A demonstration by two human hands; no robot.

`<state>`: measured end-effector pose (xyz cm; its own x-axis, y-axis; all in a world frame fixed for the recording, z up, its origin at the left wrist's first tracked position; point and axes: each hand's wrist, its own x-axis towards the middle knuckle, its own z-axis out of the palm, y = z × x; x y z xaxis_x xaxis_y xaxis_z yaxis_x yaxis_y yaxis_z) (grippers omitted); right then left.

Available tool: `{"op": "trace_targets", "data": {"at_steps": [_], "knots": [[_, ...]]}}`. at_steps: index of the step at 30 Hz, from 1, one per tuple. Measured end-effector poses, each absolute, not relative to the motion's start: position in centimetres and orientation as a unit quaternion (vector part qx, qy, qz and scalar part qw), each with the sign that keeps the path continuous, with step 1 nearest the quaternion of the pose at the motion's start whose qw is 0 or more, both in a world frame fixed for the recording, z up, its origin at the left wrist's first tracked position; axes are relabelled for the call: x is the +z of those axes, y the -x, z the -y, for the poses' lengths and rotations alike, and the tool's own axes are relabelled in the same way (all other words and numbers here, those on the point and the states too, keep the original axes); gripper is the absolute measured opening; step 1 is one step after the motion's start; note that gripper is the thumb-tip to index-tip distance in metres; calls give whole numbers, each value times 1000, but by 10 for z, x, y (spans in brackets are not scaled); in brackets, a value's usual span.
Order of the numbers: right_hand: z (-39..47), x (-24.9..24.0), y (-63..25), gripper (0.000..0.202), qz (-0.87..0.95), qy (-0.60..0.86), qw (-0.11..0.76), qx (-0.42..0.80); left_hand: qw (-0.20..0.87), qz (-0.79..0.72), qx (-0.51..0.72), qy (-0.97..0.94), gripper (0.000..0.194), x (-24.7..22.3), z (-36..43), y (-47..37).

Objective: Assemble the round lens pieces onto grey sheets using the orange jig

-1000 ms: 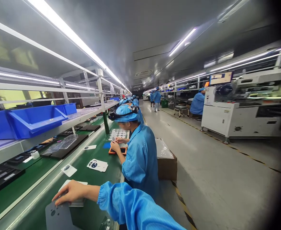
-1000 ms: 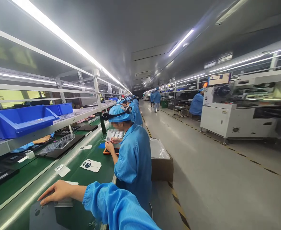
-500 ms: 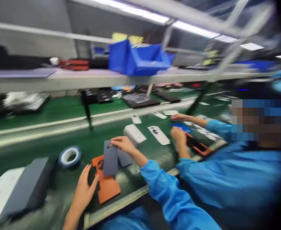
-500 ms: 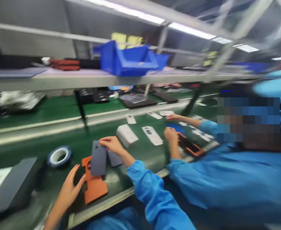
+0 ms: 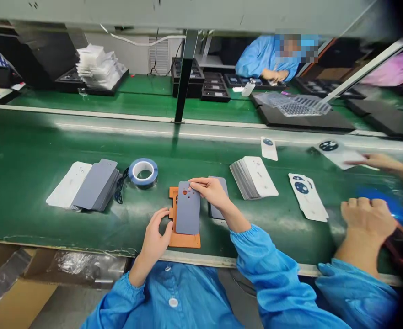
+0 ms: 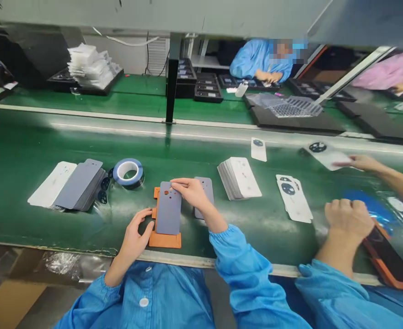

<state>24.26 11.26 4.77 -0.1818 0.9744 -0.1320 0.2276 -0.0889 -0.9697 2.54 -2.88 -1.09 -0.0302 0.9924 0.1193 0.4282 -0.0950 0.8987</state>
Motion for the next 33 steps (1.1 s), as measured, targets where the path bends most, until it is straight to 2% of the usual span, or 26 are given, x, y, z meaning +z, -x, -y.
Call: {"op": "trace_targets", "data": {"at_steps": [6, 14, 18, 24, 33], "knots": [[-92, 32, -233, 33, 562, 507, 353, 550, 334, -585, 361, -646, 35, -5, 35, -24], [-87, 20, -237, 30, 604, 516, 351, 495, 295, -591, 304, -686, 56, -11, 37, -25], [-87, 15, -240, 29, 703, 500, 311, 399, 264, -558, 265, -741, 64, -5, 33, -26], [-89, 5, -242, 28, 783, 498, 265, 262, 240, -512, 170, -807, 57, 9, 24, -31], [-82, -2, -239, 35, 836, 494, 218, 98, 201, -514, 155, -819, 52, 17, 13, -43]]}}
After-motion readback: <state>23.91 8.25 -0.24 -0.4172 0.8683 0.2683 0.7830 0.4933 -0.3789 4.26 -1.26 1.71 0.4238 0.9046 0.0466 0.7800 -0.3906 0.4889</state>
